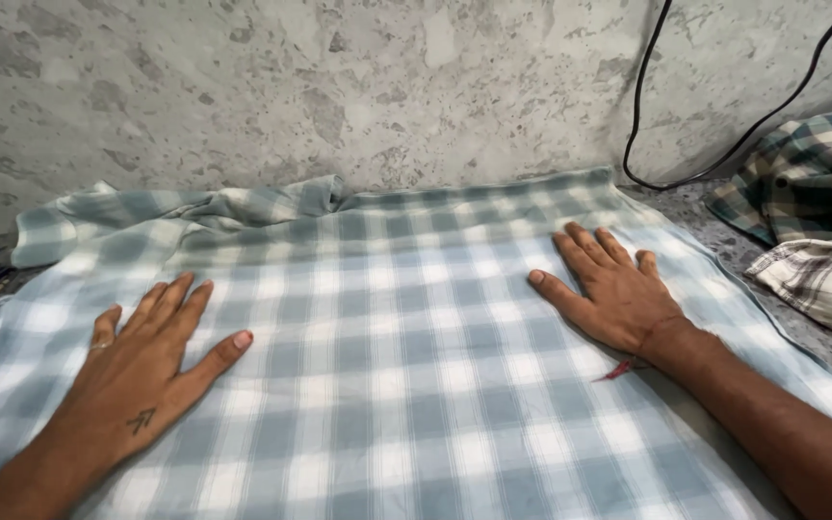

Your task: Folding a light blue and white checkered shirt on a laundry counter.

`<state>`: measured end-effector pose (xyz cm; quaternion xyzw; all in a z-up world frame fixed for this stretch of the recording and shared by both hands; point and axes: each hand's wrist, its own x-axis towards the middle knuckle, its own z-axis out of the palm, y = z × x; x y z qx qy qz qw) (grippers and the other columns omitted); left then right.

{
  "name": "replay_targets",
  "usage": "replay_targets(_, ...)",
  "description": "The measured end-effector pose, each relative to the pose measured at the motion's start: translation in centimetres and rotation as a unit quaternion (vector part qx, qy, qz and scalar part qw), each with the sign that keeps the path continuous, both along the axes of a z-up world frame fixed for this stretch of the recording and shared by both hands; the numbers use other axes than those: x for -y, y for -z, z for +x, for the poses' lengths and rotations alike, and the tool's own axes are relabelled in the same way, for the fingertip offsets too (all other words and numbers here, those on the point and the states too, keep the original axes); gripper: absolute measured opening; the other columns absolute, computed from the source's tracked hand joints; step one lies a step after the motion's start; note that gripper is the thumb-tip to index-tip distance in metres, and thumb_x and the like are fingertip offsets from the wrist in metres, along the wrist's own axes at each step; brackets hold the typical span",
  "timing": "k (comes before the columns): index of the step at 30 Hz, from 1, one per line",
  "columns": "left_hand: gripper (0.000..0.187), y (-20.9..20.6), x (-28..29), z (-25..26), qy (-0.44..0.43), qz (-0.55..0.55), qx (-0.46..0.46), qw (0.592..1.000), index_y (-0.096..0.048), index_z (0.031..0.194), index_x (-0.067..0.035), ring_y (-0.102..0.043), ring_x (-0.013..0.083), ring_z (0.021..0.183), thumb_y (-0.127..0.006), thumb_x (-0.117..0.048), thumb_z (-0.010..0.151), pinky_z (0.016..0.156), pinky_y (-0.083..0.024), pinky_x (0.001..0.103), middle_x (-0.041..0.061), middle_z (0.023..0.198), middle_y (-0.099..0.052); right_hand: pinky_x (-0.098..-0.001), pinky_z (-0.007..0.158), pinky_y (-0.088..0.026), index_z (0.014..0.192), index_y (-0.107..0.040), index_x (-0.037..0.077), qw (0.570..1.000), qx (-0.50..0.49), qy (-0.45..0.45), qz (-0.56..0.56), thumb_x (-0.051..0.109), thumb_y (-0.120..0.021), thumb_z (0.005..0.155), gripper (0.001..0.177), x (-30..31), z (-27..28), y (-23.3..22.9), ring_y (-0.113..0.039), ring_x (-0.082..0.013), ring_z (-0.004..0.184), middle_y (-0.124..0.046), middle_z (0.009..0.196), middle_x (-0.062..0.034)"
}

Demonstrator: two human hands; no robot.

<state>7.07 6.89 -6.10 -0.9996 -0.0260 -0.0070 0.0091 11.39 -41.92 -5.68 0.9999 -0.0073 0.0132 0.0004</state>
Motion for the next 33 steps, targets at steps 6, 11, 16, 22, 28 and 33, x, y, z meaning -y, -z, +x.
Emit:
replay_targets(6,0.102,-0.3,-0.8,4.5,0.027,-0.026,0.018,0.999,-0.024,0.164,-0.022,-0.008,0.0212,0.156,-0.021,-0.085,0.084,0.124,-0.005,0.056,0.003,0.168,-0.014,-0.0627,0.124,-0.01,0.161,-0.027,0.022,0.999,0.026,-0.017,0.037,0.084,-0.022,0.087,0.097,-0.6,3.0,-0.3,-0.008,-0.026,0.158,-0.014,0.172,-0.0005)
replay_targets(11,0.1,-0.1,-1.9,8.5,0.046,-0.056,0.031,0.997,-0.025,0.164,-0.023,-0.013,0.024,0.155,-0.02,-0.083,0.085,0.123,-0.006,0.058,0.005,0.168,-0.018,-0.0622,0.124,-0.01,0.161,-0.028,0.022,0.998,0.033,-0.023,0.038,0.085,-0.022,0.086,0.098,-0.8,6.1,-0.3,-0.009,-0.0264,0.158,-0.014,0.171,-0.0021)
replay_targets(16,0.096,0.6,-3.1,12.2,0.023,-0.037,0.057,0.997,-0.037,0.157,-0.013,-0.023,0.0314,0.154,-0.031,-0.082,0.091,0.126,-0.015,0.05,0.013,0.167,-0.028,-0.0633,0.118,-0.019,0.143,-0.055,0.006,0.984,0.138,-0.087,0.075,0.074,-0.034,0.093,0.087,-0.6,9.1,0.2,-0.032,-0.0362,0.148,-0.045,0.156,-0.0158)
replay_targets(22,0.065,-3.6,0.1,8.6,-0.005,-0.121,0.109,0.987,-0.058,0.147,-0.011,-0.044,0.0324,0.146,-0.044,-0.056,0.101,0.127,-0.036,0.049,0.014,0.154,-0.055,-0.0494,0.111,-0.04,0.105,-0.077,-0.002,0.908,0.364,-0.197,0.064,0.039,-0.063,0.102,0.043,-1.4,8.4,-0.8,-0.07,-0.0346,0.104,-0.077,0.109,-0.0182)
replay_targets(28,0.055,-4.4,3.5,2.9,0.074,-0.141,0.162,0.974,-0.06,0.137,-0.006,-0.035,0.0344,0.149,-0.05,-0.044,0.098,0.122,-0.029,0.053,0.016,0.159,-0.044,-0.0473,0.108,-0.045,0.105,-0.076,0.003,0.932,0.294,-0.186,0.103,0.024,-0.061,0.102,0.026,-3.6,3.4,-3.3,-0.067,-0.0287,0.114,-0.078,0.116,-0.0129)
replay_targets(33,0.081,-3.4,7.9,-5.3,0.078,-0.077,0.033,0.993,-0.032,0.156,-0.008,-0.009,0.0379,0.155,-0.04,-0.064,0.098,0.118,-0.013,0.059,0.017,0.17,-0.011,-0.057,0.117,-0.026,0.13,-0.061,0.007,0.956,0.15,-0.21,0.14,0.044,-0.053,0.099,0.049,-7.7,-5.5,-2.6,-0.039,-0.0364,0.142,-0.046,0.154,-0.0179)
